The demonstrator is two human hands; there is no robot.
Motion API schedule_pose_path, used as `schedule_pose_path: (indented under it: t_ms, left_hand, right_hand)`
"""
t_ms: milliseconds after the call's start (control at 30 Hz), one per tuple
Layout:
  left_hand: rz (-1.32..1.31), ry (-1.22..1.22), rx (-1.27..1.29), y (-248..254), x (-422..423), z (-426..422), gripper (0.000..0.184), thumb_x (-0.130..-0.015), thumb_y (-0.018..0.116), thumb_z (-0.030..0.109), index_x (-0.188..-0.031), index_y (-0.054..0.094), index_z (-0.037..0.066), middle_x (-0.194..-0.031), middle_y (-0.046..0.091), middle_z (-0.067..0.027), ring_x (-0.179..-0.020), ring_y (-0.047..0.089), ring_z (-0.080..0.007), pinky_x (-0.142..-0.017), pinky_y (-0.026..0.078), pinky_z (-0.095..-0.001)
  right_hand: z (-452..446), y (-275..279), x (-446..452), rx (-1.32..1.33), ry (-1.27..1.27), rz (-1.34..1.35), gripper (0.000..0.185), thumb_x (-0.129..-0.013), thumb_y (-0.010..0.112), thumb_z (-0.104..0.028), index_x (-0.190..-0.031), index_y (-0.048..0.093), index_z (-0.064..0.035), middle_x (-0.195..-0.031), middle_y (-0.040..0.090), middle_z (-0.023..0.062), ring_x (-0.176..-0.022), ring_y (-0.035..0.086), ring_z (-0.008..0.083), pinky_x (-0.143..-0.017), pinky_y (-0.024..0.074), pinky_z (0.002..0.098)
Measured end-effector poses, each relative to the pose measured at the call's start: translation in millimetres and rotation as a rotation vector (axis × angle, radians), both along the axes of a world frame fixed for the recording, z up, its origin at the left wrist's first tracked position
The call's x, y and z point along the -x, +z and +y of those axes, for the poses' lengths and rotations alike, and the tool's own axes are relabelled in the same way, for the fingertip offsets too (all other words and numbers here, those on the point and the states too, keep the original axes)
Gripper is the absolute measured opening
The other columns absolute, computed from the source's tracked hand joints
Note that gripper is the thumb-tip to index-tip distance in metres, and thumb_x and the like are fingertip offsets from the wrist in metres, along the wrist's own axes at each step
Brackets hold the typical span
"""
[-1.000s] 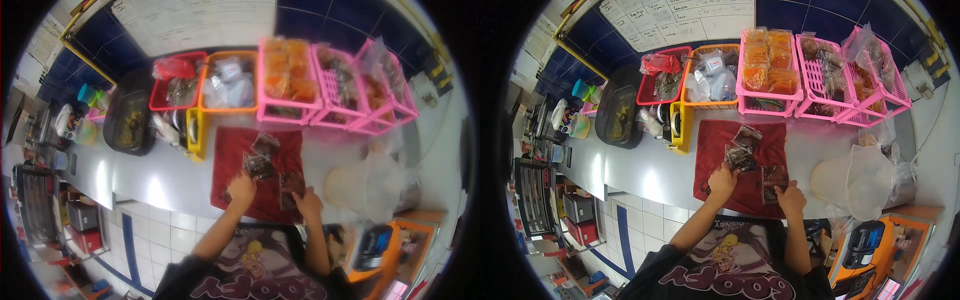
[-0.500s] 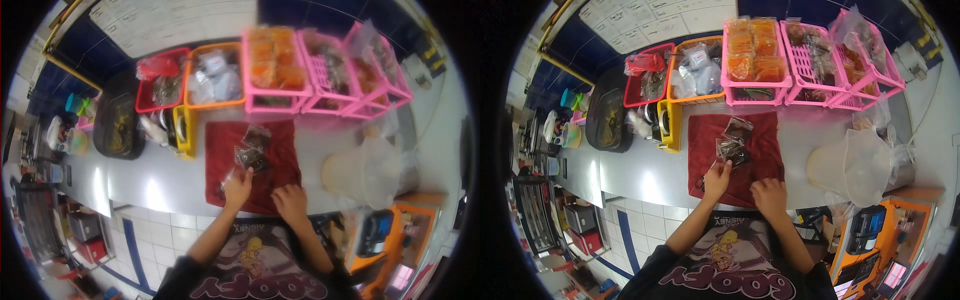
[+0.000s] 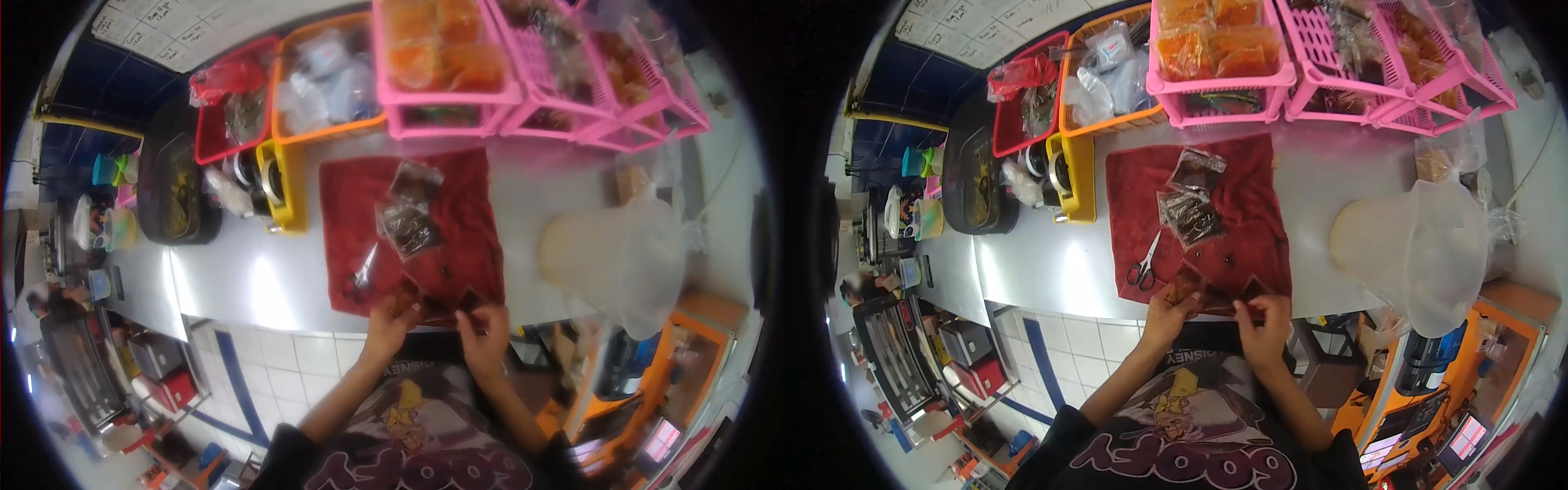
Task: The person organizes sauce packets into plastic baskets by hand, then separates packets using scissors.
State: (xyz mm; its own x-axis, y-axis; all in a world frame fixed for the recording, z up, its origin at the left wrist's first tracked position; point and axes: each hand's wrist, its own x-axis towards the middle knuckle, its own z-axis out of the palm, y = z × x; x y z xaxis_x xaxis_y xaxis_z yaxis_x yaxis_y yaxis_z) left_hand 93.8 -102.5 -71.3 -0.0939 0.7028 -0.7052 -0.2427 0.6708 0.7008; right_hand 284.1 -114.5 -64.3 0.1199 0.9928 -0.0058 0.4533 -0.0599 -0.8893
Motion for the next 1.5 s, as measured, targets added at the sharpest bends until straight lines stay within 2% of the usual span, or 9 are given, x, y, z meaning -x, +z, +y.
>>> schedule_pose_path:
  t_ms: [200,267,700,800,867,900,967,1300,1500]
  left_hand:
    - [-0.056,0.106,-0.046,-13.6,0.2,-14.0,0.016,-0.095,0.065,0.004,-0.11,0.063,-0.001,-0.096,0.067,-0.0032,-0.086,0.064,-0.0107,-0.079,0.055,-0.0259]
    - [-0.041,0.077,-0.065,-13.1,0.9,-16.8,0.018,-0.095,0.065,0.004,-0.111,0.063,-0.002,-0.098,0.067,-0.0035,-0.087,0.064,-0.0108,-0.08,0.054,-0.0256]
    - [0.212,0.034,-0.365,43.7,4.2,9.7,0.02,-0.095,0.069,0.007,-0.111,0.068,-0.004,-0.1,0.072,-0.0074,-0.092,0.065,-0.0109,-0.081,0.051,-0.0257]
    - [0.182,0.008,-0.32,32.0,9.9,21.4,0.014,-0.093,0.067,0.002,-0.106,0.07,-0.003,-0.1,0.073,-0.0085,-0.093,0.067,-0.0134,-0.084,0.052,-0.0261]
    - [0.239,-0.131,-0.447,28.9,16.6,22.1,0.016,-0.09,0.066,-0.003,-0.105,0.071,-0.002,-0.101,0.073,-0.0094,-0.094,0.068,-0.0156,-0.084,0.053,-0.0272]
    - [0.296,-0.269,-0.553,28.3,19.2,20.7,0.02,-0.087,0.065,-0.007,-0.104,0.072,-0.001,-0.101,0.074,-0.0104,-0.095,0.069,-0.0177,-0.085,0.054,-0.0283]
    - [0.383,-0.376,-0.651,30.1,22.0,19.6,0.026,-0.084,0.063,-0.011,-0.104,0.073,0.0,-0.104,0.073,-0.0116,-0.097,0.07,-0.0196,-0.086,0.056,-0.0299]
    - [0.294,-0.25,-0.496,24.2,40.1,10.8,0.041,-0.079,0.054,-0.021,-0.112,0.069,-0.001,-0.112,0.071,-0.0112,-0.107,0.067,-0.0182,-0.095,0.054,-0.0306]
    - [0.354,-0.191,-0.523,9.3,41.8,3.8,0.045,-0.077,0.05,-0.025,-0.112,0.069,-0.003,-0.11,0.071,-0.0144,-0.105,0.07,-0.0229,-0.093,0.056,-0.0326]
  right_hand:
    - [7.5,2.2,-2.6,0.291,-0.399,0.242,0.062,-0.083,0.077,-0.007,-0.132,0.04,-0.005,-0.1,0.055,0.0059,-0.086,0.057,0.0143,-0.072,0.0529,0.028]
    - [11.6,4.9,-8.5,0.598,-0.481,0.759,0.053,-0.087,0.071,-0.007,-0.132,0.042,-0.0051,-0.1,0.059,0.0057,-0.085,0.061,0.0137,-0.066,0.0568,0.0287]
    - [17.1,0.3,-23.2,0.431,-0.165,0.726,0.042,-0.089,0.071,-0.006,-0.125,0.051,-0.0043,-0.099,0.066,0.0054,-0.082,0.065,0.013,-0.069,0.054,0.0253]
    - [17.6,-3.2,-31.0,0.623,-0.063,0.55,0.046,-0.087,0.073,-0.008,-0.128,0.051,-0.0046,-0.098,0.067,0.0076,-0.085,0.065,0.015,-0.07,0.0529,0.0277]
    - [20.1,11.8,-35.0,0.599,0.167,-0.049,0.05,-0.084,0.076,-0.012,-0.129,0.053,-0.0065,-0.101,0.066,0.0113,-0.086,0.066,0.0214,-0.073,0.0527,0.0339]
    - [23.2,17.3,-35.3,0.593,0.163,-0.048,0.05,-0.084,0.076,-0.012,-0.129,0.053,-0.0065,-0.101,0.066,0.0113,-0.086,0.066,0.0214,-0.073,0.0527,0.0339]
    - [27.0,25.3,-32.8,0.171,0.226,-0.246,0.049,-0.083,0.077,-0.017,-0.127,0.057,-0.008,-0.102,0.066,0.0132,-0.088,0.066,0.0289,-0.077,0.0518,0.039]
    - [104.8,11.9,-11.7,0.18,0.267,-0.144,0.027,-0.087,0.071,-0.018,-0.113,0.067,-0.0088,-0.102,0.069,0.0115,-0.092,0.067,0.0293,-0.077,0.0515,0.0401]
    - [165.9,22.5,35.5,-0.09,0.746,-0.621,0.024,-0.082,0.073,-0.019,-0.103,0.068,-0.0101,-0.103,0.068,0.0083,-0.099,0.066,0.0262,-0.08,0.0525,0.0403]
